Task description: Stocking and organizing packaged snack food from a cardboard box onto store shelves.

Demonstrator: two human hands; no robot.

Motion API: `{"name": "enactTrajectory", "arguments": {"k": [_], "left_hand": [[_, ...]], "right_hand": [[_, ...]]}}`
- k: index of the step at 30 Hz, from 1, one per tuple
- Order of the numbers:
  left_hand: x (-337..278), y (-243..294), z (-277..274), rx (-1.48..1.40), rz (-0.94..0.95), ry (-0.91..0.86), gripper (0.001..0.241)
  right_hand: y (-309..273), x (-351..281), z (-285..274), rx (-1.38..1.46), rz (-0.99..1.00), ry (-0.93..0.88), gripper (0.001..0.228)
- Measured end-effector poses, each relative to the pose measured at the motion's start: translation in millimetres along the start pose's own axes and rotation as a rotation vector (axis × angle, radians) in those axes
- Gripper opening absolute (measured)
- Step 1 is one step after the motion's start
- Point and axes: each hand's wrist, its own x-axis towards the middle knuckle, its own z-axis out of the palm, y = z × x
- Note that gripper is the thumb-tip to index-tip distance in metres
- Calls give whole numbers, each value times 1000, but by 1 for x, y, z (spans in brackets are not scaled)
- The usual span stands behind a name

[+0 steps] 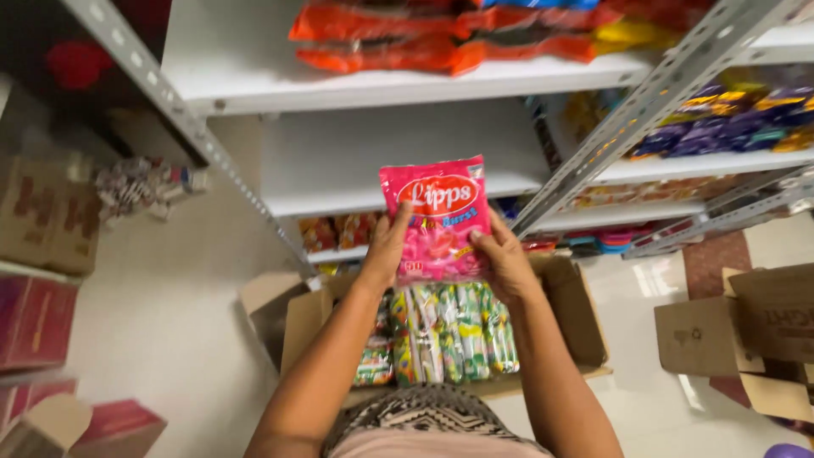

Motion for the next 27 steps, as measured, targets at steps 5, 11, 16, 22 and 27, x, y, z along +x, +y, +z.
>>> {"name": "enactTrajectory", "arguments": {"k": [5, 11, 16, 22, 27], "left_hand": [[-14, 1, 2, 174, 27, 121, 87], [-24, -63, -25, -735, -209, -181, 91], [-61, -40, -15, -619, -342, -197, 90], [-61, 27, 36, -941, -178, -356, 81], [-55, 14, 25, -822, 37, -315, 79]], "right_hand": [[2, -17, 26, -433, -301, -54, 56], [39, -68, 127, -1541, -316, -18, 64], [59, -39, 125, -1817, -703, -224, 72], [1, 36, 118, -1755, -526, 130, 70], [47, 6, 145, -1808, -501, 25, 73]]}}
